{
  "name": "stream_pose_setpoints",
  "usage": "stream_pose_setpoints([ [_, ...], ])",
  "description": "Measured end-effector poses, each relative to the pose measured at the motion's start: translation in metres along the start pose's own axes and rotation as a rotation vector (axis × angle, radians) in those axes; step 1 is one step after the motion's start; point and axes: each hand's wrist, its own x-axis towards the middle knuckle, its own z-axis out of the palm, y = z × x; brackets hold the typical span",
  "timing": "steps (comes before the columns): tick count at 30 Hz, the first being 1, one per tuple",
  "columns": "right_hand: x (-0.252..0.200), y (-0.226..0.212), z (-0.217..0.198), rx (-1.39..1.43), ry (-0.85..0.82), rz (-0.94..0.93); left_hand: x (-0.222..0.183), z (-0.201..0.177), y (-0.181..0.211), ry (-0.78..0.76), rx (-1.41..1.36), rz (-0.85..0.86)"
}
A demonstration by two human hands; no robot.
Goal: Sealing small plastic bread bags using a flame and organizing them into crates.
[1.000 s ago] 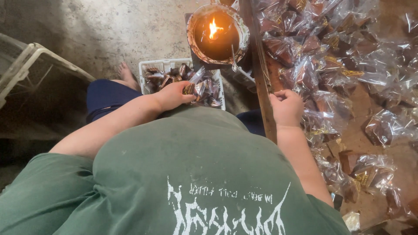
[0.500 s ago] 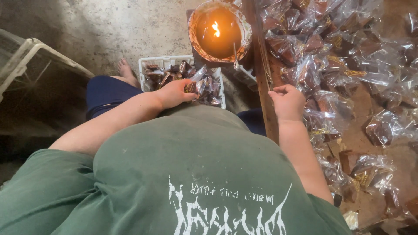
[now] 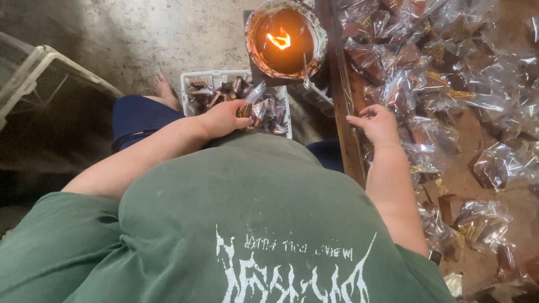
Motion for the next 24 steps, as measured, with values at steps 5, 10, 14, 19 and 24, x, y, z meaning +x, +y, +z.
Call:
stream_pose_setpoints([
  [5,0.013,0.016,0.003,-0.062,0.019,-0.031,0.001,-0.001,-0.002,0.005,-0.009,0.005],
  [10,-0.015,-0.016,-0.014,0.192,0.118,-0.038,-0.01,-0.003,0.012,0.006,-0.063,-0.006],
  [14,-0.023,-0.054,-0.026,0.547,0.243,-0.143,-0.01,-0.002,0.029,0.04,-0.212,0.033],
  [19,-0.008,-0.088,0.032,0.469,-0.291,-0.441,-0.013,0.0,0.096,0.022,-0.392,0.122],
  [24,-0.017,-0.104,0.105,0.403,-0.485,-0.596,0.006,0.015,0.094,-0.012,-0.463,0.18],
])
